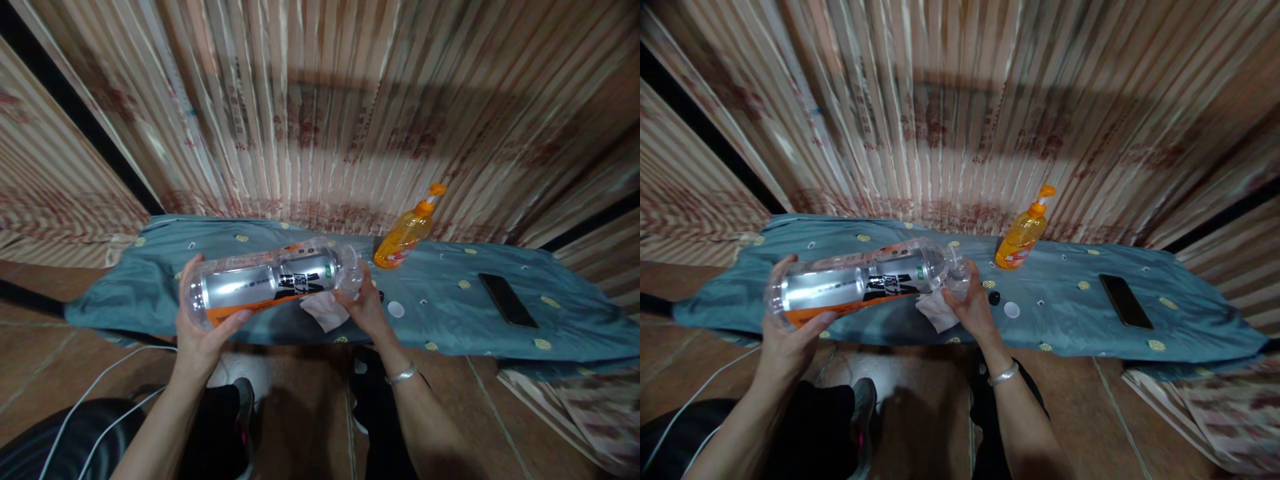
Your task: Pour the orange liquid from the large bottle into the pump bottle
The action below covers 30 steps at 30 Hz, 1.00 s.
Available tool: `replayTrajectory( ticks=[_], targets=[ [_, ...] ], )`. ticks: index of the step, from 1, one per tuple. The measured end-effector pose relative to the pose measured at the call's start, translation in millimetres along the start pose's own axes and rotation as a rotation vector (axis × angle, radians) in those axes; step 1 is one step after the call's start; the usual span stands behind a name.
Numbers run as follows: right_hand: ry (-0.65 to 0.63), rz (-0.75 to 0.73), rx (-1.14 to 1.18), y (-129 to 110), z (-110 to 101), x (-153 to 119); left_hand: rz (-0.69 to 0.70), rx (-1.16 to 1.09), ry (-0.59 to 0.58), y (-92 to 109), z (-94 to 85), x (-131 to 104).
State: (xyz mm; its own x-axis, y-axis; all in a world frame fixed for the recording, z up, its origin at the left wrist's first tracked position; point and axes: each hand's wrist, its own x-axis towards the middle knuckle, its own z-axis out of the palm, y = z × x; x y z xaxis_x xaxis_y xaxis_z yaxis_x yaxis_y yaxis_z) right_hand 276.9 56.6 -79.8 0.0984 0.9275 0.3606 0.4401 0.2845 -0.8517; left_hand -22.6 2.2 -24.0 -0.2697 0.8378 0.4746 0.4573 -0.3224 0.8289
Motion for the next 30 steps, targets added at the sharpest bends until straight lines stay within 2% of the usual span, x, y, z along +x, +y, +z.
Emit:
replayTrajectory(
  ticks=[4,12,23,30],
  targets=[
    [0.013,-0.002,-0.011,0.1,0.1,-1.3,-0.045,-0.092,-0.009,4.0,0.9,0.3],
    [0.007,0.0,0.015,1.7,-0.3,-1.5,-0.072,-0.092,-0.024,8.7,0.1,-0.3],
    [-0.007,0.009,0.034,4.6,-0.1,-3.5,-0.14,-0.139,0.042,18.6,5.9,0.3],
    [-0.004,0.019,0.03,4.2,0.4,-4.2,-0.137,-0.159,0.031,17.8,6.2,0.0]
  ],
)
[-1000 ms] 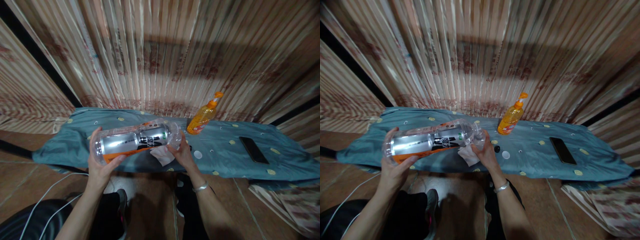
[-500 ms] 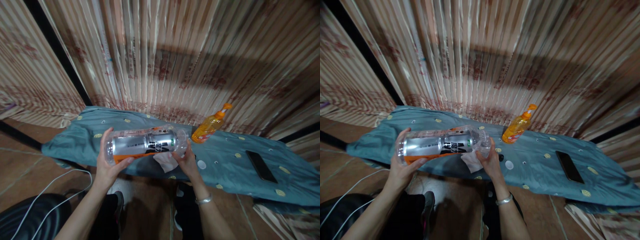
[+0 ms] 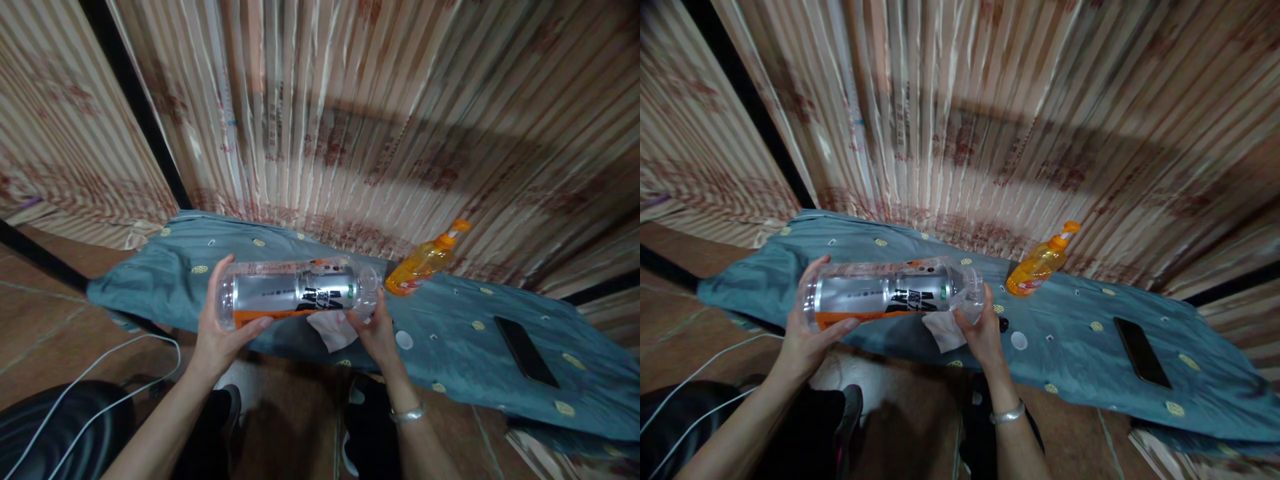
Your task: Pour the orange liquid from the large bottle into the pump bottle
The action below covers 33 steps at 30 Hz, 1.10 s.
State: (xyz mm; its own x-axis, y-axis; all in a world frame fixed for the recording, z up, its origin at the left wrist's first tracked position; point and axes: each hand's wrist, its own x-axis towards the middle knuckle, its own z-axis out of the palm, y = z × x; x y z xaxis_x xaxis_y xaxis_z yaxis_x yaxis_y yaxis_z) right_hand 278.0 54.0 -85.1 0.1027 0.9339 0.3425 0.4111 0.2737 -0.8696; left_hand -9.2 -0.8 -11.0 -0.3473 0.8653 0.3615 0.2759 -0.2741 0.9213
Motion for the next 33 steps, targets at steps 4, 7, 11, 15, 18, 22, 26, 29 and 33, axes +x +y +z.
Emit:
replayTrajectory(
  ticks=[4,7,11,15,18,22,26,29,33],
  targets=[
    [0.012,0.01,-0.003,1.0,0.2,0.0,0.012,0.015,0.007,-2.1,-0.3,-0.1],
    [0.015,0.009,-0.008,1.6,0.3,-0.1,0.022,0.027,0.006,-4.3,-1.2,0.0],
    [0.013,-0.002,-0.001,1.2,0.0,-0.4,0.027,0.012,-0.001,-4.3,-0.8,0.3],
    [0.002,0.003,0.011,0.8,-0.1,-0.2,0.018,0.008,0.017,-1.9,0.5,-0.4],
    [0.004,0.012,0.001,1.4,-0.1,-0.2,0.013,0.003,0.018,-1.5,0.3,-0.8],
    [0.001,-0.003,0.011,2.3,-0.2,-0.2,0.01,0.011,0.004,-2.8,-0.6,0.0],
    [0.001,0.007,0.015,1.4,0.0,-0.2,0.017,0.018,0.009,-3.2,0.1,0.8],
    [0.006,0.027,0.01,0.4,0.3,0.0,0.017,0.022,0.022,-2.1,0.6,0.3],
    [-0.003,0.026,0.024,-0.1,-0.1,0.6,-0.009,0.033,-0.007,0.2,-0.1,-0.6]
  ],
)
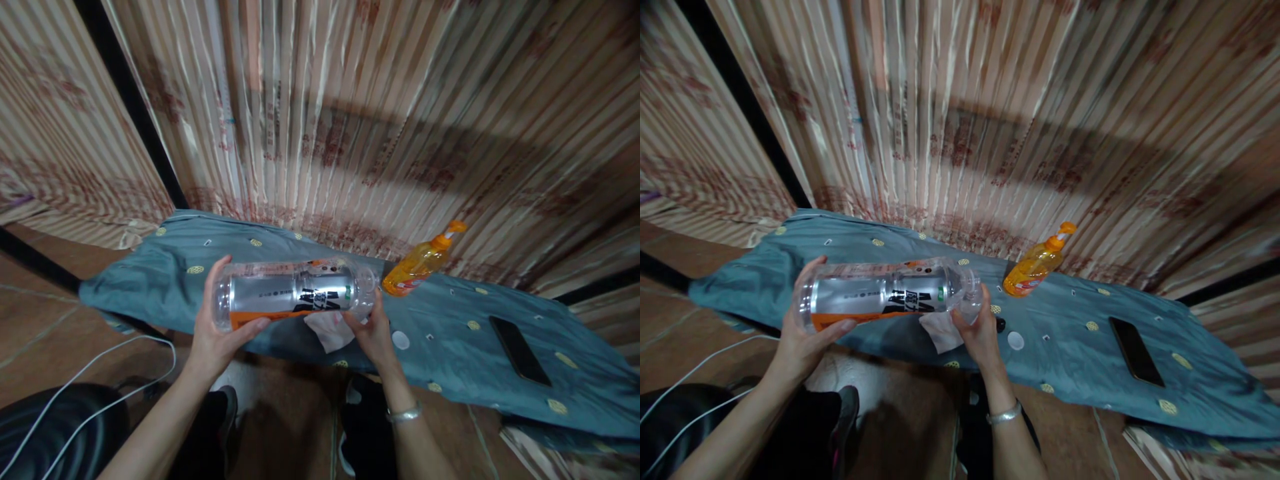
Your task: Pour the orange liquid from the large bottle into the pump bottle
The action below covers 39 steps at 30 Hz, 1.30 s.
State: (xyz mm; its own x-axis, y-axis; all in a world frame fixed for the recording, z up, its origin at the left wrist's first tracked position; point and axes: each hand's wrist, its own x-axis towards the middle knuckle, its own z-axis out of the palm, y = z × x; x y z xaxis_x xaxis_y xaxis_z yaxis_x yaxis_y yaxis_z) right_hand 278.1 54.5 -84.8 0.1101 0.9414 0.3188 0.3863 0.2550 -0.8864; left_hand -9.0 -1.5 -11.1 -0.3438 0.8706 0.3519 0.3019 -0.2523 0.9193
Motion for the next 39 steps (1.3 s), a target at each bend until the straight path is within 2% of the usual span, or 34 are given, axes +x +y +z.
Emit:
replayTrajectory(
  ticks=[13,17,23,26,31,39],
  targets=[
    [0.027,-0.006,-0.056,9.9,1.2,-2.7,0.053,-0.026,0.018,-3.7,0.5,-5.5],
    [0.009,-0.008,-0.04,10.4,-0.2,-2.8,0.09,0.003,-0.005,-4.1,-1.4,-6.0],
    [0.008,0.018,-0.056,7.0,-0.5,-3.0,0.193,0.078,-0.096,-17.1,-9.4,-2.7],
    [0.024,-0.018,-0.056,9.0,0.4,-3.5,0.176,0.079,-0.093,-18.1,-9.7,-3.0],
    [0.04,-0.026,-0.046,14.2,1.9,-4.4,0.098,0.073,0.008,-13.2,-6.3,-6.4],
    [0.042,-0.064,-0.019,14.1,3.1,-3.9,0.014,0.031,0.03,-7.9,-3.4,-8.7]
  ],
)
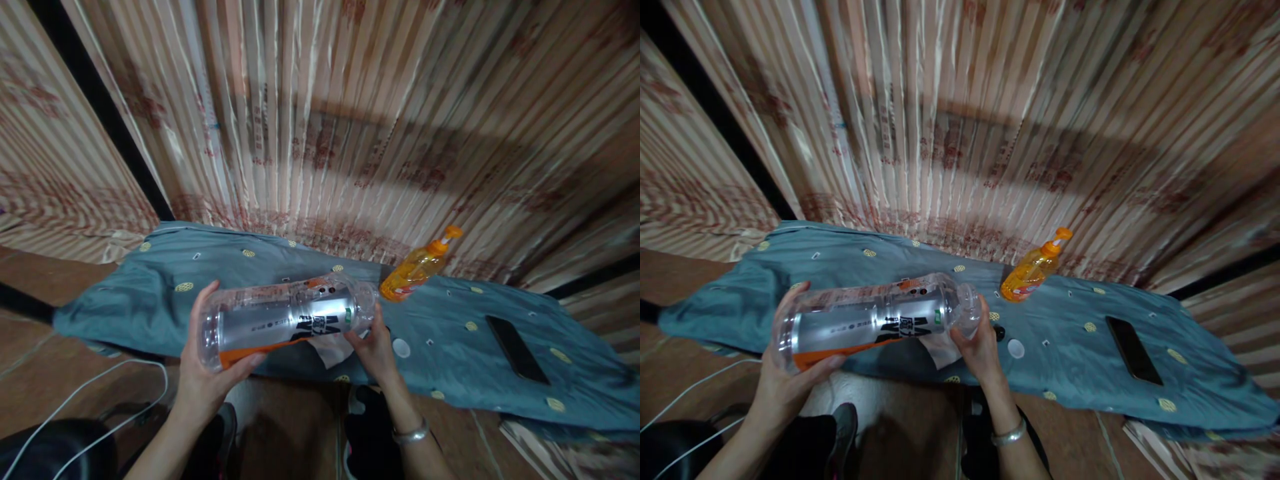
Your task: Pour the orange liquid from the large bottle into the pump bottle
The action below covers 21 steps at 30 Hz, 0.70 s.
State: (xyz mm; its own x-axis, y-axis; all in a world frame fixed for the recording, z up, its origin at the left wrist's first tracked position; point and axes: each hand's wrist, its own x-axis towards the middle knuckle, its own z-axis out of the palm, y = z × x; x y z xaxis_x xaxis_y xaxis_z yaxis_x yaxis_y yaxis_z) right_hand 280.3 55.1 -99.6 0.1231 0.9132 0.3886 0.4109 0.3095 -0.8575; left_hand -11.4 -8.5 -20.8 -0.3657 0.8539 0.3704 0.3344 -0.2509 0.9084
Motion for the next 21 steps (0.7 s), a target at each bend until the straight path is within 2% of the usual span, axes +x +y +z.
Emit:
replayTrajectory(
  ticks=[10,21],
  targets=[
    [-0.029,0.072,-0.049,-8.4,-3.5,1.1,-0.012,-0.009,0.009,10.0,3.6,-1.7],
    [-0.009,0.064,-0.059,1.4,-2.9,-0.2,0.042,0.011,0.025,7.9,4.6,-2.1]
  ],
)
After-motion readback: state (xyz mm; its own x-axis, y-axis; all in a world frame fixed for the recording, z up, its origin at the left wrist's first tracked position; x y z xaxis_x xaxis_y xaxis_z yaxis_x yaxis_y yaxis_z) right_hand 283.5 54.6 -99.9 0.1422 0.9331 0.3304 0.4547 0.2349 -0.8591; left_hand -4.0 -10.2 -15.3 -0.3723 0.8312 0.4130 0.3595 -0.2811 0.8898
